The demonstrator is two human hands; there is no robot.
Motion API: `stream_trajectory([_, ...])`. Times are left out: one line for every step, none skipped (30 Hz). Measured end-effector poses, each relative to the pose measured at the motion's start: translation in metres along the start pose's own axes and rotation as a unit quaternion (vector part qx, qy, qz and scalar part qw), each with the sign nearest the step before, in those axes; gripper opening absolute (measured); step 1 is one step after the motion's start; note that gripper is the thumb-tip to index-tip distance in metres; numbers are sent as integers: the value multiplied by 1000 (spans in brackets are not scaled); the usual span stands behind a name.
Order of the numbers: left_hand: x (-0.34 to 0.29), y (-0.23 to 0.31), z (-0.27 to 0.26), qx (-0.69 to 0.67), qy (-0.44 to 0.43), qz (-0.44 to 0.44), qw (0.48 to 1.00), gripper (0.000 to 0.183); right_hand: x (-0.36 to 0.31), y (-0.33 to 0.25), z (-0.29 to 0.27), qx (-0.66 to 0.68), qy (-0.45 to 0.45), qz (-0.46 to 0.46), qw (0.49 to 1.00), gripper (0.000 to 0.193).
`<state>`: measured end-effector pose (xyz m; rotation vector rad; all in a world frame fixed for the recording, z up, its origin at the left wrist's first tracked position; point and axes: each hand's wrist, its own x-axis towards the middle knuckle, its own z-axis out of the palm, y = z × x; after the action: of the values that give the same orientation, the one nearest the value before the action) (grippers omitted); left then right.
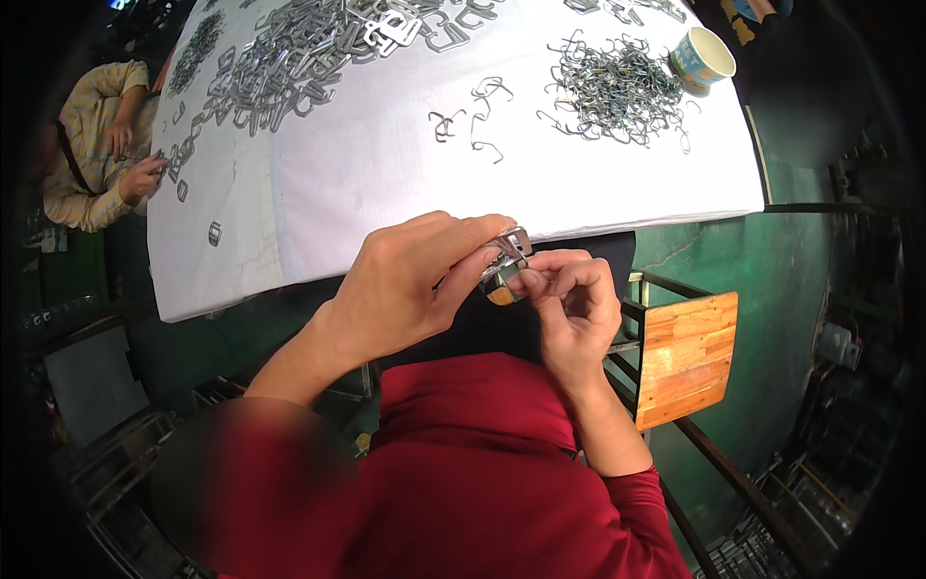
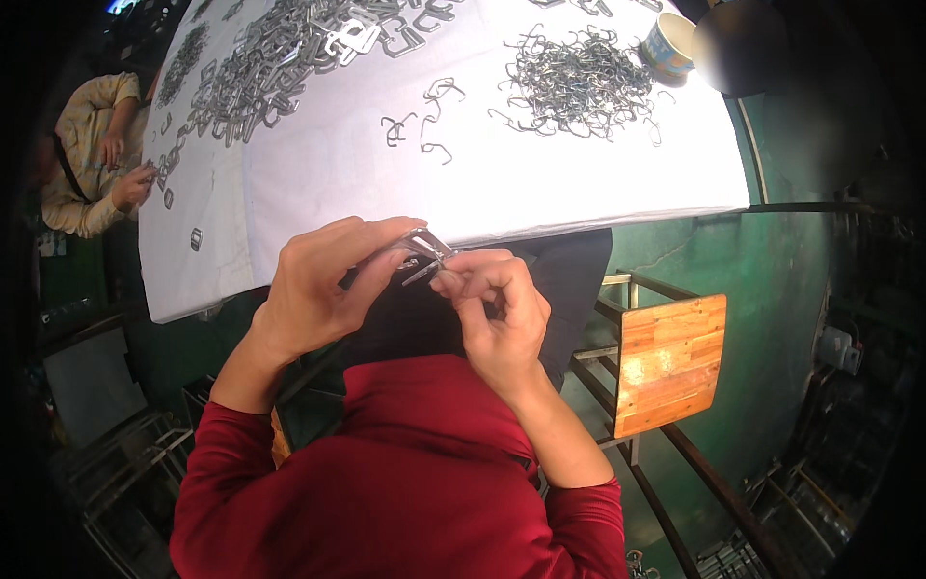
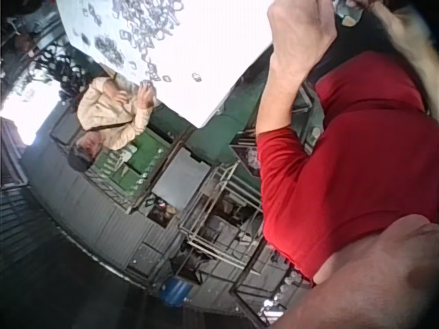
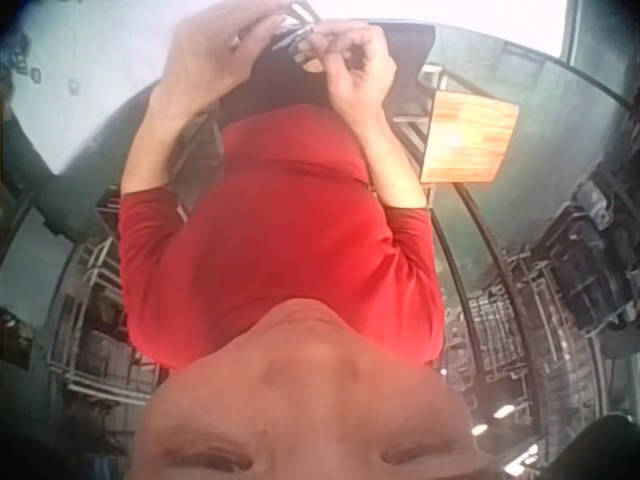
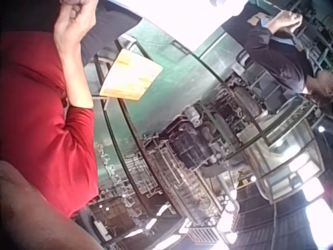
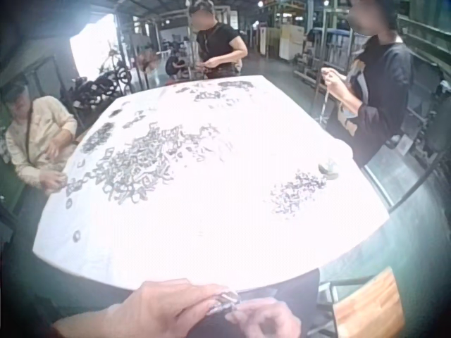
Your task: The person takes metal hooks from a table and hangs them onto a rack.
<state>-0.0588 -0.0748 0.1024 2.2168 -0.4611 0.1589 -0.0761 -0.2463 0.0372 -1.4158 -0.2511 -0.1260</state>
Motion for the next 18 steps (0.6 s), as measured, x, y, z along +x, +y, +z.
stream_trajectory([0,1,-1,1,-6,5,1000,25,0,1,-1,0,0,1,1000,17])
stream_trajectory([0,2,-1,1,-12,9,1000,25,0,1,-2,-12,-3,2,1000,18])
stream_trajectory([0,4,-2,-1,-12,10,1000,25,1,1,-3,-27,-5,3,1000,18])
stream_trajectory([1,6,-3,-6,-18,13,1000,25,1,1,-4,-29,-5,3,1000,18])
stream_trajectory([0,7,-3,-10,-23,16,1000,24,1,2,-5,-51,-14,-5,999,17])
stream_trajectory([-1,7,-1,-12,-22,16,1000,24,1,2,-6,-73,-26,-15,997,16])
stream_trajectory([-2,5,1,-20,-10,13,1000,25,4,1,-7,-75,-27,-16,997,16])
stream_trajectory([-4,4,3,-29,1,9,1000,25,7,0,-11,-99,-32,3,995,16])
stream_trajectory([-5,2,5,-30,3,9,999,25,11,0,-15,-123,-38,21,992,18])
stream_trajectory([-7,2,7,-38,13,3,999,24,20,5,-27,-163,-46,48,984,18])
stream_trajectory([-9,0,8,-46,23,-4,999,24,37,9,-36,-216,-51,62,973,11])
stream_trajectory([-10,0,9,-45,24,-3,999,24,56,21,-47,-286,-51,59,955,9])
stream_trajectory([-13,0,10,-52,25,-15,998,22,77,33,-54,-359,-51,27,931,9])
stream_trajectory([-14,0,11,-61,26,-24,997,20,96,49,-62,-421,-59,-13,905,10])
stream_trajectory([-15,0,12,-61,30,-20,997,20,113,62,-69,-481,-65,-40,873,12])
stream_trajectory([-15,0,12,-65,26,-14,997,19,125,73,-72,-514,-67,-68,853,13])
stream_trajectory([-16,0,12,-68,23,-8,997,17,135,79,-76,-549,-78,-74,829,13])
stream_trajectory([-18,0,12,-65,27,-10,997,17,142,81,-74,-581,-93,-78,805,13])
